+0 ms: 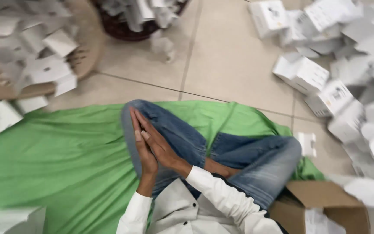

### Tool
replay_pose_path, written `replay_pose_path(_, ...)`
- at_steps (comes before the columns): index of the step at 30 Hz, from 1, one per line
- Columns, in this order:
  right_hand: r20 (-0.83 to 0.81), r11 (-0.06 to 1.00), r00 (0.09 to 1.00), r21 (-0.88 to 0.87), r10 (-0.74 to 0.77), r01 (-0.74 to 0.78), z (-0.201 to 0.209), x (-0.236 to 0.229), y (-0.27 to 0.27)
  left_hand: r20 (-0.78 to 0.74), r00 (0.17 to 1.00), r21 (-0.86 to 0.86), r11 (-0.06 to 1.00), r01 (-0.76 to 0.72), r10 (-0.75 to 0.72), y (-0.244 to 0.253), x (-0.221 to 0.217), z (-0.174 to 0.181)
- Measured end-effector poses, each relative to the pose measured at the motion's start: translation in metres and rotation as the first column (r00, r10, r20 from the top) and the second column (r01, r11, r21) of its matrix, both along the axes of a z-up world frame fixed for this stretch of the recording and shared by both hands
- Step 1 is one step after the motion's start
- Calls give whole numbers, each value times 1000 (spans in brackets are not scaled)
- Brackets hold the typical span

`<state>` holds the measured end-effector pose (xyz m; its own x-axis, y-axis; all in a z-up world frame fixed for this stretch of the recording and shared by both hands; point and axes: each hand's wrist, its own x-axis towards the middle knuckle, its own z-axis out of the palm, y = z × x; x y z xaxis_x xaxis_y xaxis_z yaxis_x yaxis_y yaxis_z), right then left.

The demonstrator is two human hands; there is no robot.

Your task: The person packs electronic device components and user manuals into white boxes and stacks them.

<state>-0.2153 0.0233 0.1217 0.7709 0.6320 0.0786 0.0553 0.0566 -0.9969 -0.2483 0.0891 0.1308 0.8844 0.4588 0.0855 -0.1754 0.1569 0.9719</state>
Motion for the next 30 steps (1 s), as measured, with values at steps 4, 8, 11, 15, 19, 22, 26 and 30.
replay_pose_path(4, -73, 948, 946, 10, -317, 318, 0, 37, -102, -189, 914, 6, 930, 367, -359, -92, 27, -19)
replay_pose_path(8, -83, 844, 841, -13, -535, 535, -23, 47, -238, -230, 701, -12, 722, 692, -675, -183, 51, -38)
replay_pose_path(11, -26, 743, 747, -131, -664, 656, -27, 36, -344, -161, 523, 52, 522, 851, -837, -255, 63, -38)
replay_pose_path(15, 64, 525, 544, -191, -836, 829, -14, 2, -475, -95, 260, 166, 243, 956, -961, -351, 78, -10)
replay_pose_path(19, 116, 253, 289, -256, -950, 933, 18, -48, -583, -62, 100, 214, 85, 973, -993, -444, 75, -14)
replay_pose_path(22, 270, 73, 138, -235, -953, 969, 22, -100, -660, -1, -12, 217, -12, 976, -1000, -509, 65, -23)
replay_pose_path(26, 344, -178, -93, -225, -934, 958, 8, -150, -748, -59, -177, 144, -183, 972, -983, -592, 49, -36)
replay_pose_path(30, 163, -241, -188, -425, -969, 873, -13, -158, -785, -124, -242, -157, -222, 962, -962, -663, 25, -80)
